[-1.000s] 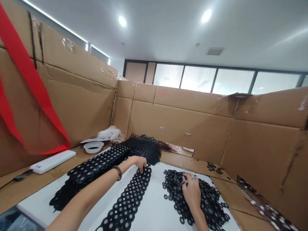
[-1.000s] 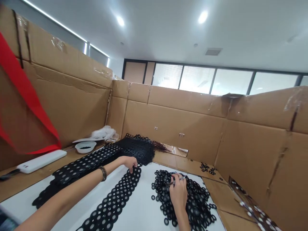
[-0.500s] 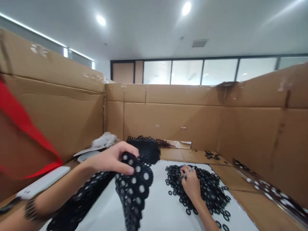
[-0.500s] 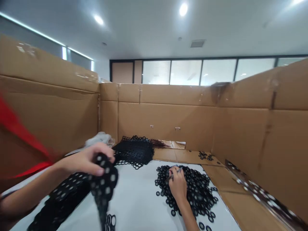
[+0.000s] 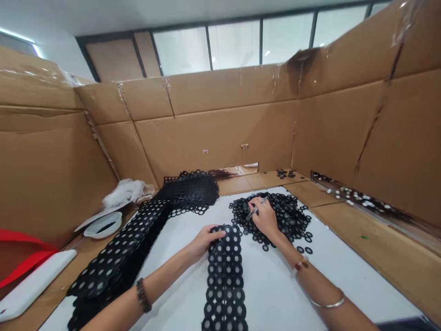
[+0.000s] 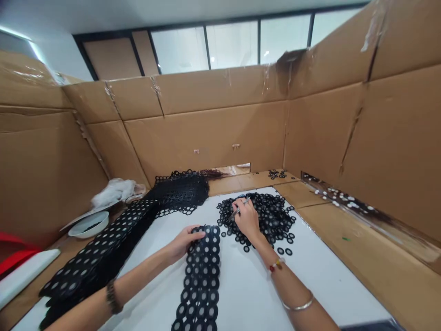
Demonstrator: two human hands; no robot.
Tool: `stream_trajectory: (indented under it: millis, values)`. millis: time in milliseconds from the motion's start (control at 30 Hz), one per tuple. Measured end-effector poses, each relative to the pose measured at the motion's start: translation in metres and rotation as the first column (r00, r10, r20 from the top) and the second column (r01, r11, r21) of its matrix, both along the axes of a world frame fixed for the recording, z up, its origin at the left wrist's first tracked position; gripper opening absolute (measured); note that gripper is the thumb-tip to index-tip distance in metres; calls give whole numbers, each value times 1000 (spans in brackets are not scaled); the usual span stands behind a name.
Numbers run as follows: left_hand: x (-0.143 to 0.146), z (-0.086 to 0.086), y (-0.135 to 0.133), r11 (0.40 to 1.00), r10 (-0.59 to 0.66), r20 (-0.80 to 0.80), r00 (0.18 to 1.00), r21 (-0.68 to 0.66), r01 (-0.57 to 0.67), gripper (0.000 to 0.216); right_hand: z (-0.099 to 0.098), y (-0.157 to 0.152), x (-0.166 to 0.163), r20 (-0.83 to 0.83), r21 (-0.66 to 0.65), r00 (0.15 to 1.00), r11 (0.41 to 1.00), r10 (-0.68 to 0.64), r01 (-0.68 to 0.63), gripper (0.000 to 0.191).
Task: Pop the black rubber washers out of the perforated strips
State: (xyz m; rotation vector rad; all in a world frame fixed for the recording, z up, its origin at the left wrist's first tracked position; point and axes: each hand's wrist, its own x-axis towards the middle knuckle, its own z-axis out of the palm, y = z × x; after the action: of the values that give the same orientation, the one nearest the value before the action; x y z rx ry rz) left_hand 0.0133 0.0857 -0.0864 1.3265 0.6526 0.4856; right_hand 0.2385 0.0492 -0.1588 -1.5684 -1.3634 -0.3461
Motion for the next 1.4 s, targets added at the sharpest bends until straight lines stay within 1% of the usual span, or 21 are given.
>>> stream_trajectory:
  millis: [33, 67, 133, 200, 300, 367, 400, 467, 500, 567, 633, 700, 767, 833, 900, 1000, 1100, 1200, 1333, 1400]
  values:
    - [3, -17, 5, 1000, 5, 0, 1000, -20, -5, 9, 0, 0, -3, -12, 7, 1000, 1000, 9, -9, 19]
    - [5, -30, 11, 999, 7, -1, 1000, -40, -7, 9, 0, -1, -8, -20, 14, 1000, 1000, 19, -18, 20]
    - [6, -46, 21, 994, 20, 31, 999, -110, -16, 10, -2, -2, -21, -45, 32, 997, 998, 64, -63, 22]
    - [3, -52, 30, 975, 57, 67, 996, -217, -42, 14, -4, -3, -38, -100, 57, 979, 984, 176, -171, 25]
    - [-7, -55, 39, 923, 119, 80, 990, -377, -80, 18, -7, -6, -65, -198, 108, 900, 921, 388, -373, 40]
    - [-13, -55, 42, 873, 141, 85, 986, -481, -83, 17, -5, -6, -79, -225, 139, 871, 899, 437, -416, 50]
    - [-15, -56, 42, 844, 140, 89, 986, -532, -72, 17, -4, -6, -84, -222, 153, 872, 898, 437, -412, 53]
    - [-17, -56, 41, 797, 114, 90, 989, -602, -37, 19, -3, -5, -90, -161, 169, 891, 901, 425, -399, 56]
    - [-17, -56, 40, 789, 96, 85, 992, -614, -24, 20, -2, -4, -92, -108, 178, 900, 899, 422, -400, 54]
    - [-16, -57, 38, 802, 80, 59, 995, -597, -29, 20, -4, -2, -92, -5, 201, 906, 888, 424, -414, 46]
    - [-14, -58, 37, 818, 87, 22, 996, -573, -59, 20, -8, 0, -90, 30, 178, 895, 878, 446, -443, 32]
    - [-12, -59, 37, 825, 103, 17, 994, -560, -76, 23, -13, 1, -87, 1, 87, 864, 861, 503, -501, 24]
    - [-10, -61, 38, 831, 122, 45, 991, -552, -77, 28, -18, 1, -85, -47, -33, 831, 830, 554, -556, 24]
    - [-9, -62, 37, 837, 149, 70, 986, -541, -88, 32, -22, 0, -84, -67, -101, 821, 815, 567, -571, 23]
    - [-10, -63, 37, 842, 170, 48, 984, -526, -120, 30, -24, 0, -83, -31, -114, 825, 818, 564, -564, 19]
    - [-10, -64, 36, 855, 183, -16, 983, -490, -168, 24, -21, 0, -82, 116, -86, 818, 826, 564, -557, 12]
    - [-10, -64, 36, 858, 195, -35, 980, -478, -187, 24, -16, -1, -81, 260, -91, 809, 847, 528, -524, 15]
    - [-9, -63, 35, 848, 212, -12, 977, -496, -190, 26, -11, -3, -81, 350, -119, 795, 865, 496, -488, 23]
    - [-9, -60, 34, 845, 222, 10, 975, -501, -187, 26, -11, -2, -82, 379, -152, 792, 877, 478, -457, 28]
    - [-10, -58, 35, 842, 198, 26, 980, -516, -157, 28, -12, -2, -82, 389, -160, 799, 887, 460, -433, 28]
